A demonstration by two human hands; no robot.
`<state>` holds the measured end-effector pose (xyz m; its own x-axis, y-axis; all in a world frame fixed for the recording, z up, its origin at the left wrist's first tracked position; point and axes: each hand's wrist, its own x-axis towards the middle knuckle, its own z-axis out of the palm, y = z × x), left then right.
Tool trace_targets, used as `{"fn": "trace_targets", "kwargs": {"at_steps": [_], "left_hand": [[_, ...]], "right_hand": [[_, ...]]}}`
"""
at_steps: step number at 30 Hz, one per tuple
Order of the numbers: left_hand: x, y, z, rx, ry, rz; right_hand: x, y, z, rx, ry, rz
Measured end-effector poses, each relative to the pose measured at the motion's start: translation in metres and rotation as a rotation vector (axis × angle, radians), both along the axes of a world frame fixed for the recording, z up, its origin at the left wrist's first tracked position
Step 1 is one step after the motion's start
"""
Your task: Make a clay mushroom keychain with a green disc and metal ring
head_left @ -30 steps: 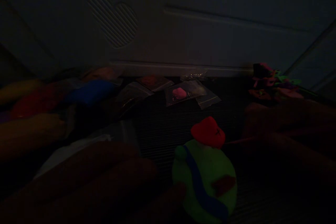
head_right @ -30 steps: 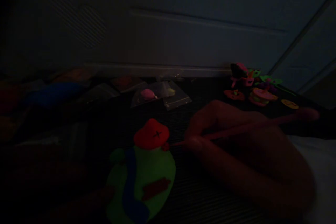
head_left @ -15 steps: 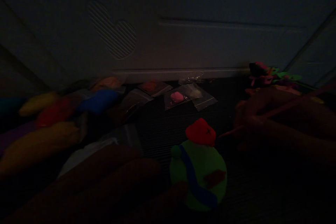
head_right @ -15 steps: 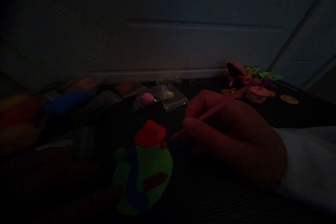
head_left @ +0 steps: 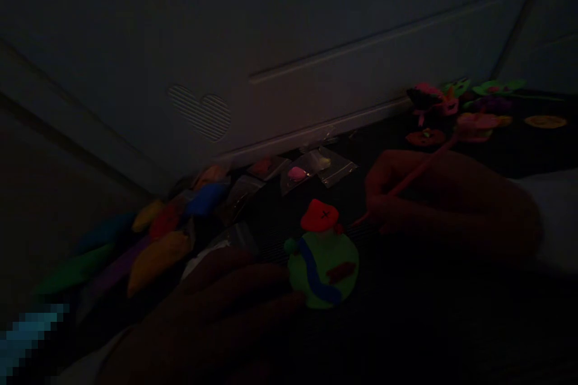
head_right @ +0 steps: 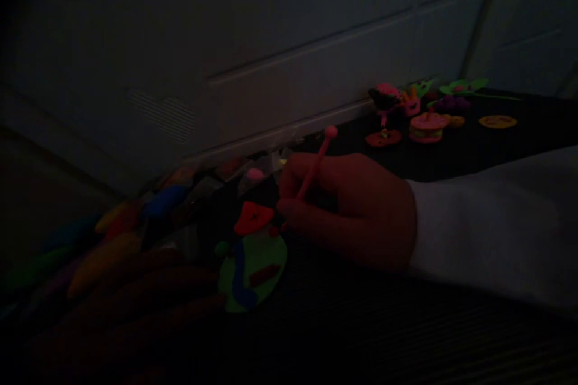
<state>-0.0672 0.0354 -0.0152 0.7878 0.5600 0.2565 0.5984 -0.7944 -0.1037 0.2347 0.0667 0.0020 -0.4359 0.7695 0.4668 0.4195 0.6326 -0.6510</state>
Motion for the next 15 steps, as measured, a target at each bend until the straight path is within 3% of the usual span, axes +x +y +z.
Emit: {"fn": "trace_targets", "kwargs": {"at_steps": [15], "left_hand": [[-0.0015,-0.0039,-0.0008,0.009,0.004,0.028]], "right_hand": [[-0.0031,-0.0048,-0.0009,0.045,-0.066,0.074]]}}
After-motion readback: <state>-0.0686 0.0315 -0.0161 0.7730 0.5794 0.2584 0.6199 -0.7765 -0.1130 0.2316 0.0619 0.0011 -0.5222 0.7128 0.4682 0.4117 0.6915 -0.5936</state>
